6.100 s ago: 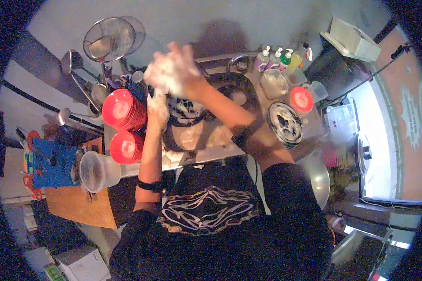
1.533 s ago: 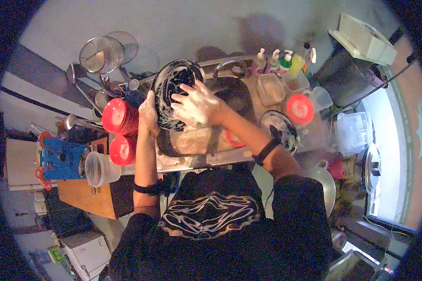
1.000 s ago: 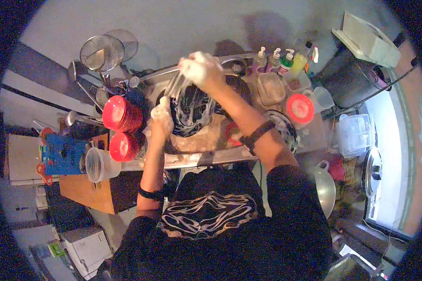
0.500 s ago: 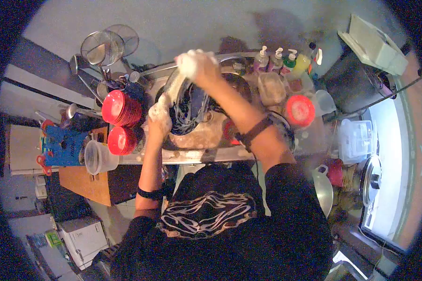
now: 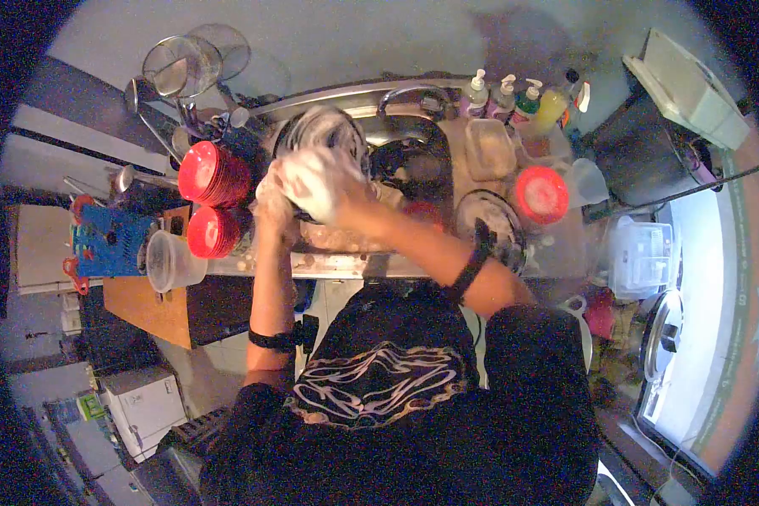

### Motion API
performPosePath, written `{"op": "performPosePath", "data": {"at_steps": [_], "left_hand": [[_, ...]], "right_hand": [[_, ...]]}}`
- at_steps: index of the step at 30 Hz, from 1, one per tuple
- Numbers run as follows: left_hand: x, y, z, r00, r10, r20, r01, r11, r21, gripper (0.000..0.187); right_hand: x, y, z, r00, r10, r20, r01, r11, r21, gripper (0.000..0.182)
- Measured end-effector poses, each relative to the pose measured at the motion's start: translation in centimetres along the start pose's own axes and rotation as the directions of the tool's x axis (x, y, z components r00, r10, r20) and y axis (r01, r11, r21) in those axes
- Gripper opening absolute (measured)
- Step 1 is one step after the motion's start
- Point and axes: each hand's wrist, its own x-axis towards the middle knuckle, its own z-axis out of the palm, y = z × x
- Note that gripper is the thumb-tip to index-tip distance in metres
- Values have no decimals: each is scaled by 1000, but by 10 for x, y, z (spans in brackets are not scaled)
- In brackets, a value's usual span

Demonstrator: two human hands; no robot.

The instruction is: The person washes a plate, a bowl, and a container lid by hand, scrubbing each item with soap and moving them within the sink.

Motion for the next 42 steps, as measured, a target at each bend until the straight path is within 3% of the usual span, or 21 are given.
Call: {"op": "performPosePath", "data": {"at_steps": [7,11,12,14,15,17,21,23,25,26,28,31,32,33,35,36,37,39,40,41,42], "left_hand": [[-5,14,3,990,-136,-23,126,961,-245,47],[-5,12,16,992,54,-115,-34,985,170,43],[-14,17,30,992,51,-118,-22,972,235,43],[-3,-9,30,993,110,-33,-106,989,101,41],[-25,15,53,983,169,-65,-149,959,240,37],[-16,3,37,999,46,-30,-48,995,-91,36],[-25,21,25,994,-41,-97,46,998,44,42],[-35,25,32,988,101,-118,-84,986,141,45],[-40,28,27,999,34,-32,-11,839,544,46],[-43,29,26,933,251,257,-346,436,831,42],[-55,34,40,937,216,275,-350,543,763,36],[-40,13,26,813,349,467,-579,393,714,34],[-39,9,22,664,453,594,-729,218,649,33],[-36,8,19,664,454,594,-729,217,649,33],[-29,11,16,812,340,474,-571,298,765,30],[-35,12,22,841,382,384,-538,511,670,31],[-34,9,21,840,386,381,-538,510,671,31],[-28,3,19,997,67,-50,-50,959,279,37],[-39,15,37,987,156,-37,-155,988,17,43],[-29,11,29,985,163,-55,-161,986,39,44],[-24,2,26,976,205,-74,-204,979,24,43]], "right_hand": [[-48,37,-40,908,-319,273,386,891,-240,39],[-20,53,-40,969,233,-77,-230,972,46,31],[-11,45,-42,941,326,-94,-334,938,-94,32],[-4,18,-47,974,211,-85,-224,954,-201,35],[-2,5,-46,989,144,-19,-144,951,-272,37],[-18,-5,-31,996,56,73,-45,989,-142,41],[-43,28,-51,930,-283,234,320,937,-138,41],[-36,52,-52,968,-231,-97,209,958,-197,31],[-8,62,-63,978,107,-179,-99,994,51,27],[3,62,-67,950,242,-198,-232,970,74,27],[25,43,-74,878,446,-175,-444,895,54,26],[26,12,-63,980,-93,-173,66,986,-154,18],[27,10,-67,981,-91,-174,65,986,-154,18],[29,11,-71,982,-174,-79,157,970,-188,18],[32,23,-79,984,-170,-51,155,962,-226,20],[33,35,-83,989,7,-145,-18,997,-78,21],[34,48,-81,958,195,-208,-181,980,85,21],[25,84,-53,812,522,-260,-330,779,533,23],[14,114,-39,885,235,-401,-170,967,191,25],[12,110,-39,887,233,-399,-169,967,189,25],[3,97,-37,778,610,-150,-405,669,624,28]]}}
